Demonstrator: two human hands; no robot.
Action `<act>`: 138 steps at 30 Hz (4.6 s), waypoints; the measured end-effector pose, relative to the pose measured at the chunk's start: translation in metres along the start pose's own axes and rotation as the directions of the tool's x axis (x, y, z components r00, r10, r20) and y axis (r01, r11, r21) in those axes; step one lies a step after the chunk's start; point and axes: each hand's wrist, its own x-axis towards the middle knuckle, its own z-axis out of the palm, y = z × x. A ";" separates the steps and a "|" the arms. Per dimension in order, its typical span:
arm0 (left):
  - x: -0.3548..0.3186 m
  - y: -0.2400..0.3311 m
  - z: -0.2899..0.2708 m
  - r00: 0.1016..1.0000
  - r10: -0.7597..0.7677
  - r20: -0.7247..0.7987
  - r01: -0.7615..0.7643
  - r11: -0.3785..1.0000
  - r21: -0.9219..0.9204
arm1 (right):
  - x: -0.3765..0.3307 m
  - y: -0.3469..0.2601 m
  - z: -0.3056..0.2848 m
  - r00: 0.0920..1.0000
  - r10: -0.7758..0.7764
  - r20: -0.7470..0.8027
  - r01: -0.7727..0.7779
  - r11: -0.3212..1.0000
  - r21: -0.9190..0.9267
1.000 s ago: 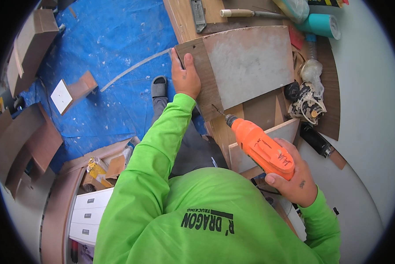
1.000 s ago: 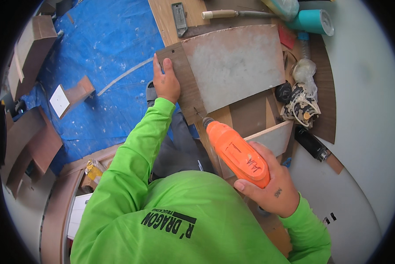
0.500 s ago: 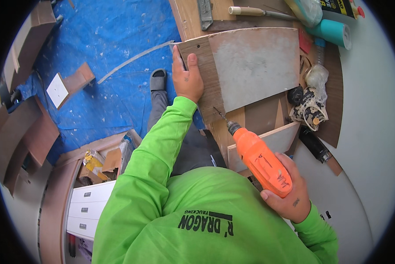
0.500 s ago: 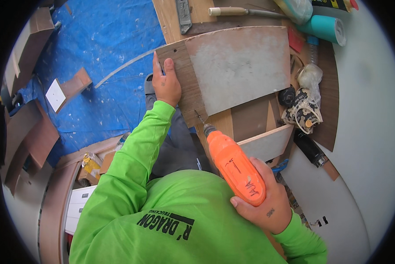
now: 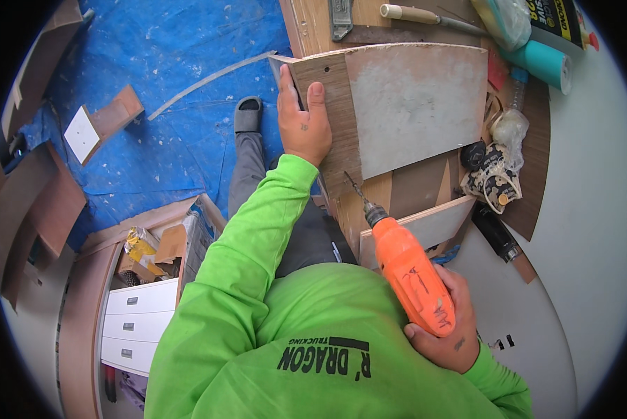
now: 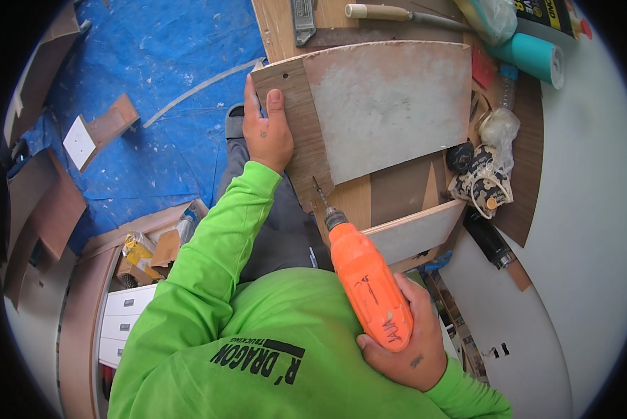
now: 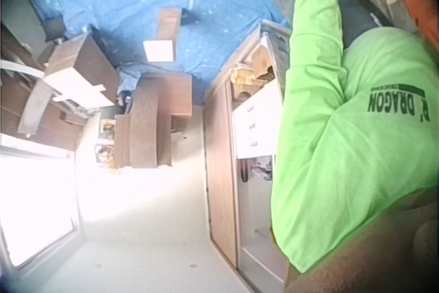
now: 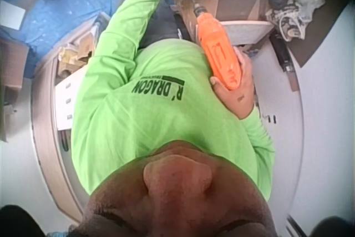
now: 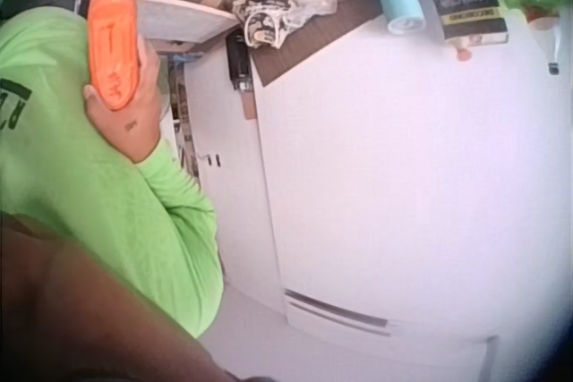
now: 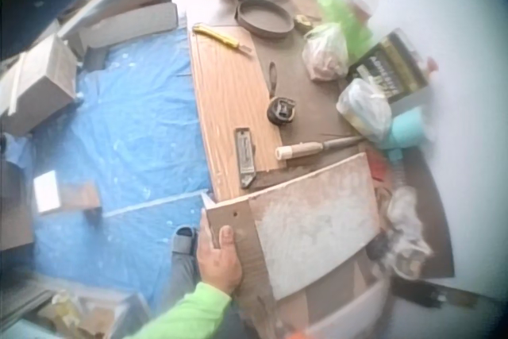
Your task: The person assembles a wooden box by attaching panels with screws. They use a corded drill to drive screws into pre-drilled holes, flip the box to access different sides, and align panels before fastening them.
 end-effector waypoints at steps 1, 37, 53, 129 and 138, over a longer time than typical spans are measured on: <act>0.000 0.000 0.000 1.000 0.010 -0.006 -0.010 1.000 0.015 | 0.000 -0.001 -0.001 0.999 -0.031 0.009 0.031 0.997 -0.072; 0.000 0.004 0.000 1.000 0.027 0.012 -0.028 1.000 0.014 | 0.027 -0.004 0.006 1.000 0.019 0.017 -0.020 1.000 0.025; -0.023 0.096 -0.064 0.697 0.032 0.717 -0.448 0.799 0.400 | -0.034 0.072 0.018 0.946 0.128 -0.299 0.009 0.909 0.416; -0.141 0.058 -0.050 0.359 -0.636 0.684 0.928 0.322 -0.187 | -0.022 0.057 0.024 0.977 -0.149 -0.151 0.169 0.977 0.130; -0.141 0.054 -0.048 0.380 -0.603 0.702 0.923 0.304 -0.237 | -0.020 0.054 0.024 0.970 -0.179 -0.165 0.189 0.981 0.049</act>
